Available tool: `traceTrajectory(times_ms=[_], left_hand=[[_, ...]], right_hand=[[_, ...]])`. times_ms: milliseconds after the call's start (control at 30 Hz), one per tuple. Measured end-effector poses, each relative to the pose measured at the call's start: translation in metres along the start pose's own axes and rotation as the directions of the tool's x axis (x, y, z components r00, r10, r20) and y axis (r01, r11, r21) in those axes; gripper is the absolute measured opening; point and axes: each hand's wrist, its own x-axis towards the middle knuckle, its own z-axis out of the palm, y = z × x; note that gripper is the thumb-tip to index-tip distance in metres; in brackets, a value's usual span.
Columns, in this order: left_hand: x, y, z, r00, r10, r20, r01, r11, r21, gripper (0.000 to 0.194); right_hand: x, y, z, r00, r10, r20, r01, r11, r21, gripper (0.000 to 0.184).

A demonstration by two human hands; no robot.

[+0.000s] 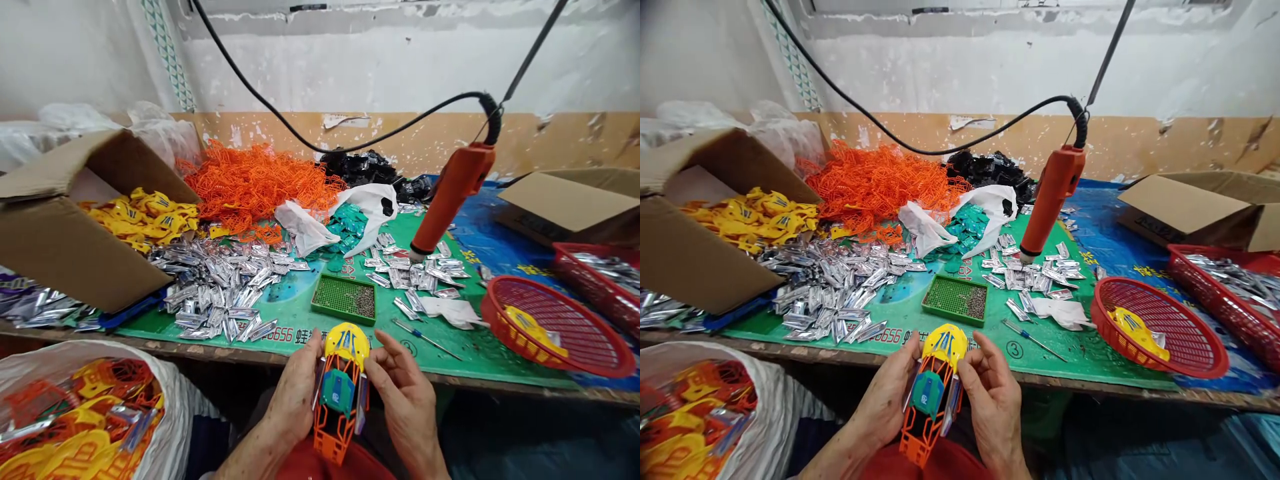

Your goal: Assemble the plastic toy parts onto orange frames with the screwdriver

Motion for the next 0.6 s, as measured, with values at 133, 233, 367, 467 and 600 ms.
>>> traceTrajectory(times_ms=[133, 233, 367, 467, 600], left_hand=[[-0.003, 0.002, -0.002, 0.997, -0.073, -0.010, 0.072, 0.994, -0.087, 0.051], [-0.007, 0.005, -0.002, 0.997, -0.079, -0.001, 0.078, 0.989, -0.129, 0.059], [-0.013, 0.007, -0.005, 0.999, -0.034, 0.013, 0.036, 0.991, -0.131, 0.064], [-0.017, 0.008, -0.007, 1.000, -0.019, 0.017, 0.021, 0.993, -0.113, 0.066], [-0.018, 0.010, -0.011, 0.999, 0.028, 0.021, -0.026, 0.996, -0.088, 0.068]], right_hand=[[-0.003, 0.008, -0.005, 0.989, -0.125, 0.075, 0.132, 0.988, -0.086, 0.043], [-0.004, 0.012, -0.008, 0.978, -0.158, 0.136, 0.170, 0.982, -0.079, 0.043], [-0.003, 0.011, -0.003, 0.984, -0.092, 0.155, 0.098, 0.995, -0.033, 0.043], [-0.002, 0.010, 0.003, 0.990, -0.020, 0.142, 0.023, 1.000, -0.016, 0.045], [0.002, 0.012, 0.005, 0.989, 0.012, 0.150, -0.011, 1.000, -0.008, 0.048]])
